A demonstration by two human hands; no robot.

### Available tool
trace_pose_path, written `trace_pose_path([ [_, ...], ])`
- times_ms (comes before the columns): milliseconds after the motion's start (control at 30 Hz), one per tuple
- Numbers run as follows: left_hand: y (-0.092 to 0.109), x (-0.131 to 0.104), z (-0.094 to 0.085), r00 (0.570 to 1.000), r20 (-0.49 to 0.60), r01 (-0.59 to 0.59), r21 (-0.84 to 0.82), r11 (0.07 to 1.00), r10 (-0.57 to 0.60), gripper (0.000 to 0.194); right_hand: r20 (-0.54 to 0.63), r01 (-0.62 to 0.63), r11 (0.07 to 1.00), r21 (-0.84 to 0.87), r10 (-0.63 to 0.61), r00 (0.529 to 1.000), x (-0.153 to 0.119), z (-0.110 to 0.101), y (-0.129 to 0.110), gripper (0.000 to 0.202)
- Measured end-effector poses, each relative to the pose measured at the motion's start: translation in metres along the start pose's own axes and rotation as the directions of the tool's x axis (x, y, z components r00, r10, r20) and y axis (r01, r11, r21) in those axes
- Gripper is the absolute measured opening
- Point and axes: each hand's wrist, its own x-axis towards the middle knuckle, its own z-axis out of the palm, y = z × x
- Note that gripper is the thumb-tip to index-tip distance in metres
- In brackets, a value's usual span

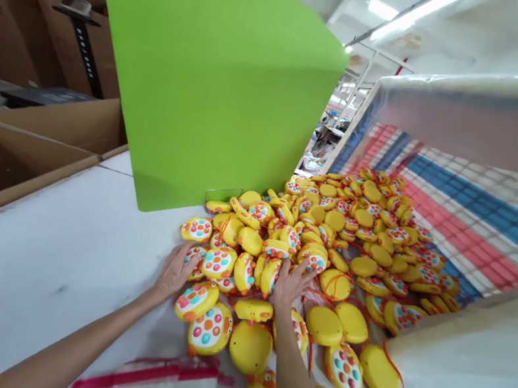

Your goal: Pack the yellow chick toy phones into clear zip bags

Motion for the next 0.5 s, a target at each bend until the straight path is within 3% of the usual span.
trace_pose_path([
  [133,-0.005,-0.001,-0.01,0.988,-0.119,0.102,0.002,0.995,-0.101,0.05,0.067,0.017,0.999,0.039,-0.02,0.998,-0.01,0.014,-0.02,0.044],
  [300,-0.014,-0.001,-0.038,0.964,-0.171,0.21,0.025,0.977,-0.203,0.05,0.235,0.099,0.995,0.03,-0.104,0.966,-0.018,0.026,-0.057,0.038],
  [400,-0.02,0.004,-0.067,0.939,-0.206,0.289,0.037,0.957,-0.276,0.053,0.368,0.289,0.953,0.093,-0.302,0.879,-0.028,0.002,-0.066,0.034],
  [500,-0.025,0.016,-0.104,0.905,-0.264,0.352,0.023,0.936,-0.334,0.052,0.359,0.45,0.88,0.154,-0.474,0.804,-0.049,-0.051,-0.038,0.037],
])
